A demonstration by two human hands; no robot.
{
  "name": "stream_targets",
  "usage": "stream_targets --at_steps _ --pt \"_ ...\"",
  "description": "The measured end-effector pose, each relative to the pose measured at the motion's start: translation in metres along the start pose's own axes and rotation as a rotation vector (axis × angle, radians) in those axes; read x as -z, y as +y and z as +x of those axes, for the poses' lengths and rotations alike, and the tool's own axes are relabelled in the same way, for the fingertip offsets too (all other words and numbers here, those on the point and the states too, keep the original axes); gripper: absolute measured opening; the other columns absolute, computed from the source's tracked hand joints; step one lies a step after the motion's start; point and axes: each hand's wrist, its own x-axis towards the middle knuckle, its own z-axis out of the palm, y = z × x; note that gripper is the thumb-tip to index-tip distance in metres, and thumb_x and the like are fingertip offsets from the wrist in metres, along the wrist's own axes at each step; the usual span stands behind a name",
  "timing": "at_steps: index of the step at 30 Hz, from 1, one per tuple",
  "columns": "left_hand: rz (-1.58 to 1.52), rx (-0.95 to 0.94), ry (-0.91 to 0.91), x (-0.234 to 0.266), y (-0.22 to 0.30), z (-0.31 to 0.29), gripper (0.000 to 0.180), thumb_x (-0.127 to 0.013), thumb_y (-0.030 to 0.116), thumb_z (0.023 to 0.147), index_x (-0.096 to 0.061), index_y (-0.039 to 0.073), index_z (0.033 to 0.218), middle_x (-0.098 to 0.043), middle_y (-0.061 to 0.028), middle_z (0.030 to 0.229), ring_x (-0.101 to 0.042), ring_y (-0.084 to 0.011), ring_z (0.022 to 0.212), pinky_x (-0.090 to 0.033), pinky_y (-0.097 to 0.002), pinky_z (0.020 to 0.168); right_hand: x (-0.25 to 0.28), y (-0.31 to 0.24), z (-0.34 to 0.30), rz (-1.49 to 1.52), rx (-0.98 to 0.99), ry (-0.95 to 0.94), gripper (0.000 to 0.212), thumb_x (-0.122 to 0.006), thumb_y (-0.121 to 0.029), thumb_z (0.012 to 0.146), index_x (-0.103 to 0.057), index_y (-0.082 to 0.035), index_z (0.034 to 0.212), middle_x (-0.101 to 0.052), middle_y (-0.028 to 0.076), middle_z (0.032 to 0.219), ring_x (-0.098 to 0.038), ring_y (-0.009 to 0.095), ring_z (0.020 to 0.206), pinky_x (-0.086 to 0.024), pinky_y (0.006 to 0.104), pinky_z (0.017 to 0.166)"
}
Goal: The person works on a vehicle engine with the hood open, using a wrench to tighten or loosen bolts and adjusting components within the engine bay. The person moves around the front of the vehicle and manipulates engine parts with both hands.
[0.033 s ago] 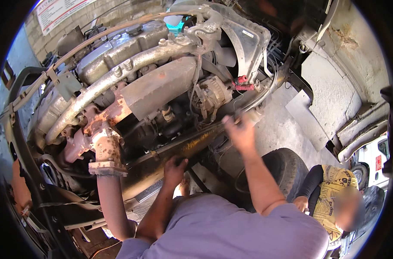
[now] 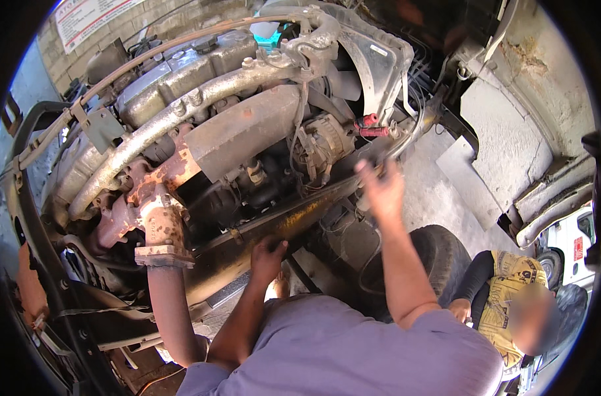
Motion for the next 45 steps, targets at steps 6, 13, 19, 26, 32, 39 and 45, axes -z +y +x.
stream_targets --at_steps 6,13,19,26,32,39,45 --pt "-0.017 -0.06 -0.065 -0.012 0.006 0.004 0.022 -0.077 0.014 0.097 -0.075 -0.002 0.113 -0.077 -0.0087 0.098 -0.069 -0.0156 0.087 -0.056 -0.0322 0.081 0.028 -0.04 0.103 -0.361 -0.001 -0.171 0.087 -0.059 -0.075 0.094 -0.062 -0.003 0.143 -0.074 0.03 0.121 -0.069 0.043 0.123 -0.051 0.0492 0.108" --pt "-0.12 -0.015 -0.003 0.004 0.008 -0.004 0.02 -0.078 0.013 0.097 -0.074 -0.002 0.111 -0.076 -0.0069 0.096 -0.067 -0.0135 0.086 -0.055 -0.0303 0.08 -0.013 -0.028 0.144 -0.281 -0.164 -0.442 0.075 -0.05 -0.079 0.095 -0.085 -0.014 0.105 -0.081 0.018 0.104 -0.073 0.035 0.113 -0.051 0.0423 0.106" --pt "0.065 -0.065 0.024 0.006 0.015 -0.002 0.023 -0.078 0.015 0.096 -0.075 -0.001 0.112 -0.078 -0.0096 0.098 -0.07 -0.0149 0.088 -0.056 -0.0321 0.083 -0.004 -0.009 0.145 -0.233 -0.109 -0.455 0.066 -0.065 -0.064 0.092 -0.082 -0.001 0.101 -0.079 0.025 0.096 -0.076 0.036 0.102 -0.055 0.043 0.097" --pt "0.084 -0.062 0.0 0.005 0.035 0.006 0.03 -0.078 0.018 0.096 -0.075 -0.002 0.116 -0.079 -0.0153 0.101 -0.073 -0.0189 0.091 -0.056 -0.0344 0.084 -0.005 0.003 0.104 -0.067 -0.112 -0.269 0.061 -0.073 -0.051 0.088 -0.078 0.006 0.109 -0.077 0.03 0.103 -0.076 0.037 0.107 -0.056 0.0427 0.099" --pt "0.083 -0.018 -0.018 0.004 0.03 0.003 0.031 -0.077 0.019 0.096 -0.074 -0.003 0.118 -0.079 -0.0164 0.103 -0.073 -0.0212 0.093 -0.056 -0.0351 0.086 0.047 0.009 0.109 0.186 -0.228 -0.295 0.068 -0.054 -0.068 0.101 -0.079 -0.005 0.098 -0.071 0.009 0.073 -0.065 0.019 0.063 -0.05 0.0328 0.062" --pt "0.13 -0.118 -0.078 -0.025 0.058 0.013 0.033 -0.078 0.018 0.096 -0.072 -0.001 0.123 -0.078 -0.016 0.109 -0.072 -0.0241 0.1 -0.055 -0.0378 0.092 0.105 0.009 0.04 1.378 -0.347 -0.461 0.104 -0.031 -0.09 0.093 -0.066 0.002 0.124 -0.059 0.014 0.067 -0.043 0.019 0.044 -0.034 0.0324 0.042" --pt "0.397 -0.556 0.126 -0.031 0.102 0.058 0.042 -0.082 0.016 0.09 -0.072 0.007 0.129 -0.071 -0.0184 0.117 -0.069 -0.0377 0.107 -0.055 -0.0418 0.094 0.099 0.019 0.014 1.319 -0.466 -0.506 0.111 -0.031 -0.094 0.09 -0.066 0.004 0.13 -0.059 0.017 0.067 -0.041 0.02 0.043 -0.032 0.0338 0.041"
